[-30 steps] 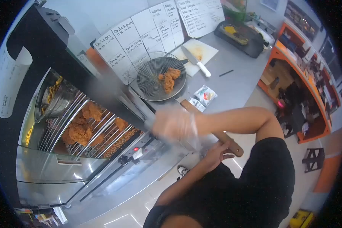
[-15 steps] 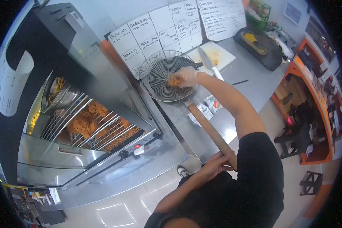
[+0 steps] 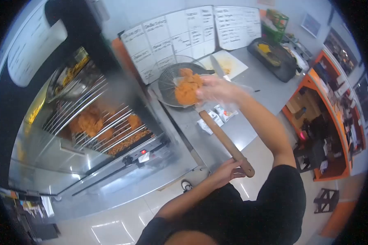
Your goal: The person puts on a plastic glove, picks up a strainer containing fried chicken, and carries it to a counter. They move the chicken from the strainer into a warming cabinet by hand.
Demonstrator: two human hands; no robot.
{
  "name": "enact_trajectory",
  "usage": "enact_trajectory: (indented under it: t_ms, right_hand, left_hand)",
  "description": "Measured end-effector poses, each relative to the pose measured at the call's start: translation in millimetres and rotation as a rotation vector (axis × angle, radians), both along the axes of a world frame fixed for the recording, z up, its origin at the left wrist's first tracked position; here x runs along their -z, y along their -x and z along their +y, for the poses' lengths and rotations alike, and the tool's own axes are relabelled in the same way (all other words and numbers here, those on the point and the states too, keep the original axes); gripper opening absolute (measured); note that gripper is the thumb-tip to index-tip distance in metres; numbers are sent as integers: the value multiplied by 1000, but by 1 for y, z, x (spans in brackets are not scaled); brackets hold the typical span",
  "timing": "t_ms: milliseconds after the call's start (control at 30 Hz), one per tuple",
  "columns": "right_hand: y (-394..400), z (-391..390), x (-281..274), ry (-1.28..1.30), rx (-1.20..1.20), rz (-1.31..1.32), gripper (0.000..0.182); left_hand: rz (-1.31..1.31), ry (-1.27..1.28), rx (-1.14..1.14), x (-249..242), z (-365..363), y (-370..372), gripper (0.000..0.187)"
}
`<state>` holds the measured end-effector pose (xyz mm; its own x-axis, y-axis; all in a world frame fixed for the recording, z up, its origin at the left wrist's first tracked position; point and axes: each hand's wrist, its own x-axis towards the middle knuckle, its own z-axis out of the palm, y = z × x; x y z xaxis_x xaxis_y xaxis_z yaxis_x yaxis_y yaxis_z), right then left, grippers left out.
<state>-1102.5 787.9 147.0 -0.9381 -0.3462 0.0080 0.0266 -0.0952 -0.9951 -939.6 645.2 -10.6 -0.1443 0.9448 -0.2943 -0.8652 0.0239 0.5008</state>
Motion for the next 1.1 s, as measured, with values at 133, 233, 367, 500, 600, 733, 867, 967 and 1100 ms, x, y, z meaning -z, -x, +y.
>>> enact_trajectory:
  t_ms: [133,233,367,500,600,733,867,967,1100]
  right_hand:
    - [-36,-64,-42,-50,-140,102,62]
    - [-51,-126,-54,39,-74,12,61]
    - [-30,-201,-60,114,-26,-66,58]
    - [15,-252,-48,206,87,-30,51]
    - [47,-271,-41,312,203,108,44]
    - [74,-283,-43,133,338,83,33]
    - [97,-286,-29,-265,570,305,29]
    - [102,-295,-18,-689,848,652,34]
    - [101,-309,-19,-631,907,648,32]
  left_hand:
    - [0,-36,-19,5,-1,-1,37]
    - [16,-52,-19,2,-6,0,39]
    - [-28,-122,-27,7,-8,-1,35]
    - [-15,-105,-21,4,-11,0,38]
    - [-5,-98,-56,-11,-16,1,40]
    - [-2,-229,-74,23,-7,-6,38]
    - [5,-178,40,0,-16,4,40]
    - [-54,24,48,9,-10,3,34]
    - [-109,-30,-81,15,-4,-3,33]
